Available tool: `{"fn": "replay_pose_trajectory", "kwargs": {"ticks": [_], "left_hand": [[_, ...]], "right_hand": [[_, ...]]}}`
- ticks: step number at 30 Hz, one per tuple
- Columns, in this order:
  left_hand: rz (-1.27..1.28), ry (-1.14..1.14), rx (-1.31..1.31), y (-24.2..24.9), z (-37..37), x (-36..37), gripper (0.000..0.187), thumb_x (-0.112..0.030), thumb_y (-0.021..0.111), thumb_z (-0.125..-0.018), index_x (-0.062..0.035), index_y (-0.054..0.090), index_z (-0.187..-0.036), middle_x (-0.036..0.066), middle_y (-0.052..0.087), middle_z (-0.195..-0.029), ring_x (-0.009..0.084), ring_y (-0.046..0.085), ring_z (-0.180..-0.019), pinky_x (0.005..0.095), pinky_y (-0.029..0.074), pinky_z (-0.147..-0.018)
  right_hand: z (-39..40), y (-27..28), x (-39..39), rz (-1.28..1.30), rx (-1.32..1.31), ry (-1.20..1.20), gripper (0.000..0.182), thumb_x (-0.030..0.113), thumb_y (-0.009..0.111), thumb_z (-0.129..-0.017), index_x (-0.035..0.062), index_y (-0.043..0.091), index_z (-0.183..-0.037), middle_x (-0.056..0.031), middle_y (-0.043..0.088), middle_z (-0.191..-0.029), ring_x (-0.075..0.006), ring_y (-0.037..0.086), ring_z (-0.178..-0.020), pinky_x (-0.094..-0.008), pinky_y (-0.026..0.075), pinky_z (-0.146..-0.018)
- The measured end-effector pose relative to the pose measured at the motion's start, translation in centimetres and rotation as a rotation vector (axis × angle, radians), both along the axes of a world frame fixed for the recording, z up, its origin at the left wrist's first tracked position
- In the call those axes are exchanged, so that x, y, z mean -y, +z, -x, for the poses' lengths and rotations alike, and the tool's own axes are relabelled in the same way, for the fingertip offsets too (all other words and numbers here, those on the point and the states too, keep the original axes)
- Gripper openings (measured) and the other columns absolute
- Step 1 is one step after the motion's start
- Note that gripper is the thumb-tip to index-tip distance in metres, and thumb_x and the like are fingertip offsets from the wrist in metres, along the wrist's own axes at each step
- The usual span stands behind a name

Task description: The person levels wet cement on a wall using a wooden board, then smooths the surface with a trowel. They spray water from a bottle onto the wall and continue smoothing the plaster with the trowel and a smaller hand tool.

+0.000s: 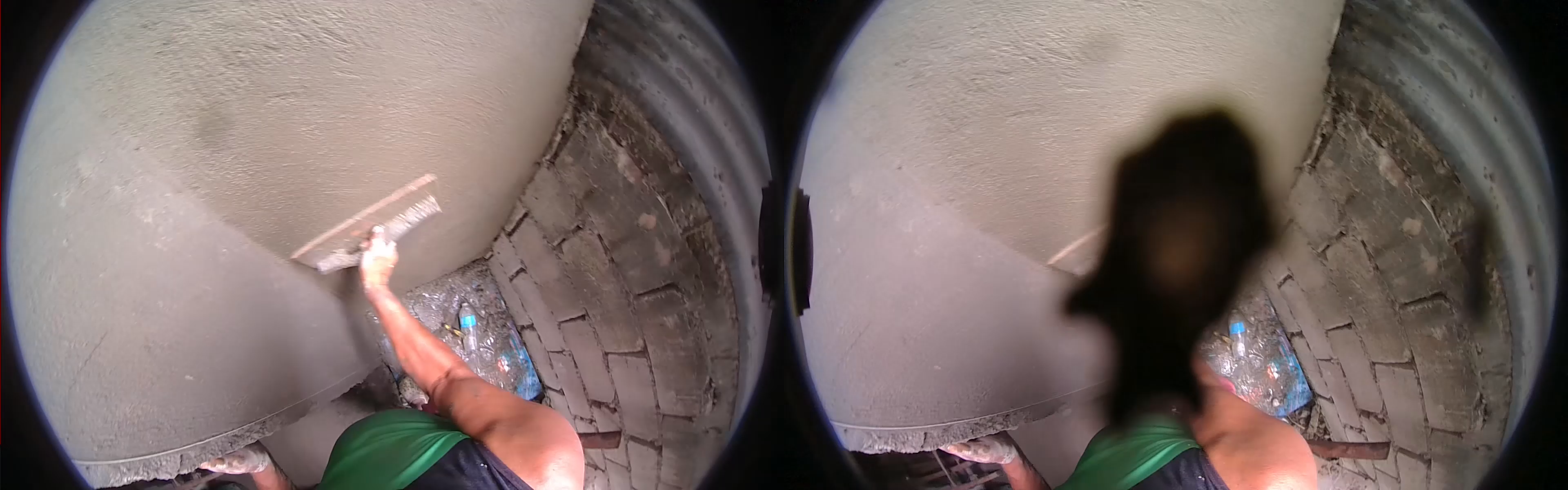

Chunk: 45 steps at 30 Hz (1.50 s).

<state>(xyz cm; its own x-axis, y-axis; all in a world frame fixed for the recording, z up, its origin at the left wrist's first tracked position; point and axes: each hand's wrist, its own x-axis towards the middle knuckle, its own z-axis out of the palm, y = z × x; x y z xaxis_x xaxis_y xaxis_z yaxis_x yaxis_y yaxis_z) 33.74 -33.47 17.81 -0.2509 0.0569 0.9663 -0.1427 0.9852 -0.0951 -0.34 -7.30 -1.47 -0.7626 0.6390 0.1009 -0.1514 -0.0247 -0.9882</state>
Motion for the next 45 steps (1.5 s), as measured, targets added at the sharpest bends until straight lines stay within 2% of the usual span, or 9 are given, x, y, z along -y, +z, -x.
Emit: {"fn": "replay_pose_trajectory", "kwargs": {"ticks": [1,7,19,26,32,40,43,44,45], "left_hand": [[-0.013,0.004,0.001,-0.3,0.0,0.2,0.068,-0.026,0.056,-0.096,-0.0061,0.019,-0.149,0.022,0.029,-0.149,0.0392,0.035,-0.134,0.0513,0.033,-0.109],[-0.042,0.063,0.013,-1.7,0.1,0.8,0.060,-0.023,0.056,-0.096,-0.0051,0.025,-0.144,0.020,0.035,-0.143,0.0358,0.039,-0.129,0.0480,0.036,-0.105],[-0.007,0.216,0.066,-3.2,-1.9,2.8,0.045,-0.018,0.056,-0.094,-0.0030,0.037,-0.132,0.017,0.045,-0.131,0.0291,0.047,-0.117,0.0414,0.041,-0.098],[0.077,0.343,0.082,-2.8,-6.7,4.7,0.037,-0.015,0.056,-0.093,-0.0017,0.044,-0.125,0.015,0.051,-0.125,0.0251,0.052,-0.111,0.0376,0.044,-0.094],[-0.177,0.456,0.261,-7.1,-14.6,5.2,0.030,-0.013,0.055,-0.093,-0.0007,0.050,-0.120,0.013,0.056,-0.119,0.0218,0.056,-0.105,0.0344,0.046,-0.090],[-1.741,0.004,1.484,-46.7,-14.7,-23.8,0.037,-0.010,0.063,-0.088,0.0029,0.053,-0.122,0.012,0.061,-0.116,0.0211,0.061,-0.100,0.0325,0.050,-0.087],[-1.199,-0.503,1.898,-55.6,-1.7,-36.5,0.050,-0.012,0.067,-0.084,0.0029,0.048,-0.128,0.016,0.060,-0.119,0.0247,0.059,-0.111,0.0345,0.047,-0.094],[-2.155,-0.619,1.348,-69.4,-5.4,-41.5,0.051,-0.018,0.071,-0.081,0.0025,0.054,-0.124,0.019,0.063,-0.117,0.0284,0.062,-0.108,0.0349,0.048,-0.092],[-1.678,-0.636,1.575,-72.8,-2.8,-44.5,0.047,-0.021,0.071,-0.080,0.0023,0.057,-0.118,0.021,0.064,-0.112,0.0316,0.062,-0.104,0.0362,0.049,-0.092]], "right_hand": [[0.5,3.8,0.5,0.634,-0.008,0.146,0.016,0.021,0.053,-0.098,0.0056,0.058,-0.096,-0.0007,0.057,-0.077,-0.0098,0.053,-0.064,-0.0253,0.042,-0.057],[1.2,19.7,-9.7,0.179,-0.028,0.023,0.025,0.025,0.054,-0.099,0.0018,0.056,-0.089,-0.0010,0.054,-0.063,-0.0100,0.049,-0.055,-0.0272,0.041,-0.053],[4.6,-17.7,-16.5,1.155,0.210,0.047,0.033,0.042,0.049,-0.099,0.0161,0.052,-0.079,0.0010,0.051,-0.065,-0.0156,0.050,-0.056,-0.0338,0.046,-0.049],[-10.5,-25.8,-9.1,1.290,0.406,0.134,0.031,0.045,0.051,-0.098,0.0199,0.052,-0.079,0.0020,0.052,-0.067,-0.0161,0.051,-0.059,-0.0349,0.042,-0.049],[-24.4,-26.1,-23.5,1.081,0.902,0.190,0.019,0.031,0.053,-0.097,0.0193,0.054,-0.082,0.0048,0.048,-0.065,-0.0107,0.044,-0.056,-0.0301,0.037,-0.051],[-34.0,-29.2,-39.4,1.000,1.012,0.044,0.021,0.032,0.054,-0.098,0.0161,0.053,-0.085,0.0032,0.047,-0.065,-0.0126,0.046,-0.054,-0.0283,0.046,-0.056],[-38.4,-33.6,-42.0,0.817,1.051,0.054,0.023,0.034,0.053,-0.099,0.0157,0.053,-0.085,0.0024,0.050,-0.066,-0.0126,0.049,-0.056,-0.0285,0.046,-0.055],[-39.3,-34.7,-42.6,0.813,1.069,0.049,0.023,0.034,0.053,-0.099,0.0157,0.053,-0.085,0.0024,0.050,-0.066,-0.0126,0.049,-0.056,-0.0285,0.046,-0.055],[-40.0,-35.4,-43.1,0.696,1.085,0.060,0.022,0.034,0.053,-0.099,0.0148,0.054,-0.086,0.0017,0.052,-0.068,-0.0127,0.050,-0.056,-0.0287,0.046,-0.055]]}}
